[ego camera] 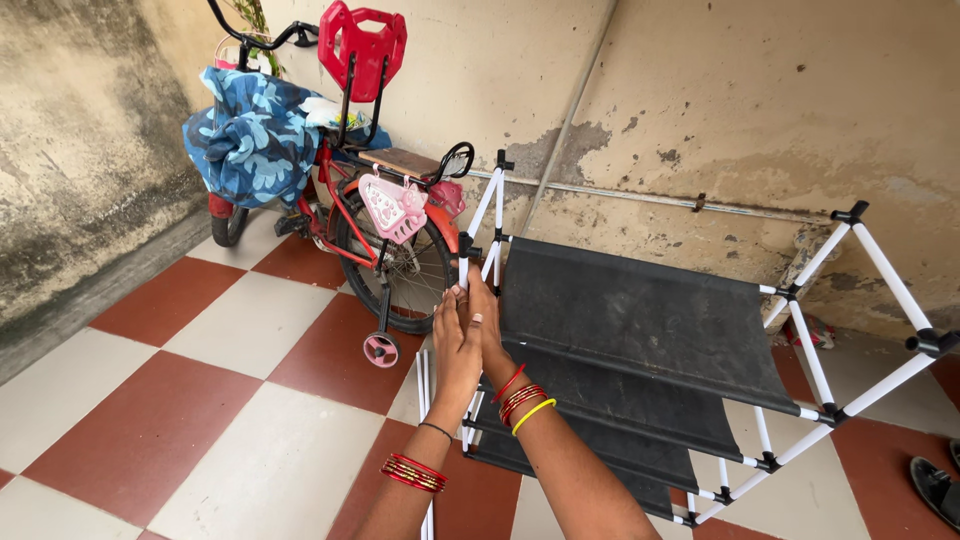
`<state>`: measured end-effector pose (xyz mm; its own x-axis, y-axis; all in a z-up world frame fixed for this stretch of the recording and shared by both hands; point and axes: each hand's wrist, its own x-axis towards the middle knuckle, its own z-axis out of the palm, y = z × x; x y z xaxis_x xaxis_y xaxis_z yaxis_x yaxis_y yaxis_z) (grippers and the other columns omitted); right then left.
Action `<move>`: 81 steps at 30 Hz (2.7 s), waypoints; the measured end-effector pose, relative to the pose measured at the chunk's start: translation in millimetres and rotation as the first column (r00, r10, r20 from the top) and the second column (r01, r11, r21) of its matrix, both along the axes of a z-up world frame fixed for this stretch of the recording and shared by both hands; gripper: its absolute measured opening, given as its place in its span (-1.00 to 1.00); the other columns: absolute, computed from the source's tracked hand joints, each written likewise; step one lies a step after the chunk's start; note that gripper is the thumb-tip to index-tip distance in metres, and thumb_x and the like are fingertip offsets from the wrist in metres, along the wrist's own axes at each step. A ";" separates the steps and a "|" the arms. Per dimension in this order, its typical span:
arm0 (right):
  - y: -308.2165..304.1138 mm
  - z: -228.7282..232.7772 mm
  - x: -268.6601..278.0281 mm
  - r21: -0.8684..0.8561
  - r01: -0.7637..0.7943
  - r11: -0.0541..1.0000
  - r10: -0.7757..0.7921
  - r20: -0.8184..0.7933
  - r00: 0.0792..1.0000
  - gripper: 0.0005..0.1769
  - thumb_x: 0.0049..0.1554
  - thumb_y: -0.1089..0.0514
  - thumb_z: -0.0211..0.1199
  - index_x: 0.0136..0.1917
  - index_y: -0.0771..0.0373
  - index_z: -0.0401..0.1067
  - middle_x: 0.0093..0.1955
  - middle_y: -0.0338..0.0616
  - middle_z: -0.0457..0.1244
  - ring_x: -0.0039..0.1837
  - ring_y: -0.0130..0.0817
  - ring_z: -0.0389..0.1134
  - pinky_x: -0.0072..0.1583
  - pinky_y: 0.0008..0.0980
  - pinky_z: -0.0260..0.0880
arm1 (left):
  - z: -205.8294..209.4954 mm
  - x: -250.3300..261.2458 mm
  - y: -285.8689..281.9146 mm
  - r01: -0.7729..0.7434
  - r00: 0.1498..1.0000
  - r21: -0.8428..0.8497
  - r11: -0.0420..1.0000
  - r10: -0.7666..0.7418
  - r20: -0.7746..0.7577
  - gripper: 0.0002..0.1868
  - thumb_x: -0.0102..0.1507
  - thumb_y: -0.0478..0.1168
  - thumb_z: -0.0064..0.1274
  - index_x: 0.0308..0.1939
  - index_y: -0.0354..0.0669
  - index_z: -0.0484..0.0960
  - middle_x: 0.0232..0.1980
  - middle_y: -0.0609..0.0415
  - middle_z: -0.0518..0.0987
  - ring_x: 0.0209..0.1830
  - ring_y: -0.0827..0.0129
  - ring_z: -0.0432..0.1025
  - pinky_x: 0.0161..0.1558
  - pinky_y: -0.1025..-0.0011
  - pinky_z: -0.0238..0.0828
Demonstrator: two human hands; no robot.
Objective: The person assembles a multi-tiered shoe rack by hand, sliding white poles through fabric shelves and connecting the frame using black plastic joints.
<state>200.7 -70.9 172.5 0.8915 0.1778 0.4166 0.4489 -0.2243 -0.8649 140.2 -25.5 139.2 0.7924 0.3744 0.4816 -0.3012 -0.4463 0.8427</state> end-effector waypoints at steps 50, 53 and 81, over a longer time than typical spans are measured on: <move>-74.2 39.3 -41.6 0.495 0.067 0.866 -0.039 -0.068 0.997 -0.66 0.17 -0.09 0.31 -0.11 0.19 0.33 -0.15 -0.26 0.24 -0.14 -0.53 0.19 -0.08 -0.47 0.29 | 56.3 83.5 -12.4 0.255 0.810 -0.789 0.559 -0.569 -0.142 -0.73 0.34 0.00 0.05 -0.11 -0.12 0.59 -0.18 0.08 0.57 -0.23 0.35 0.48 -0.17 0.28 0.54; -76.0 38.9 -40.1 0.493 0.045 0.869 -0.028 -0.042 0.999 -0.68 0.16 -0.08 0.31 -0.09 0.13 0.30 -0.16 -0.32 0.23 -0.14 -0.55 0.19 -0.09 -0.49 0.29 | 59.3 91.4 -10.8 0.246 0.788 -0.788 0.564 -0.590 -0.177 -0.72 0.35 0.00 0.01 -0.13 -0.13 0.59 -0.22 0.09 0.57 -0.25 0.35 0.49 -0.19 0.24 0.56; -62.1 42.0 -36.6 0.593 0.158 0.790 -0.059 -0.183 0.981 -0.77 0.14 0.04 0.32 -0.19 0.15 0.32 -0.28 -0.36 0.20 -0.21 -0.55 0.18 -0.15 -0.46 0.28 | 59.6 98.7 -22.1 0.216 0.824 -0.795 0.567 -0.542 -0.163 -0.72 0.39 -0.03 -0.06 -0.22 -0.15 0.59 -0.33 0.06 0.52 -0.41 0.37 0.39 -0.33 0.35 0.45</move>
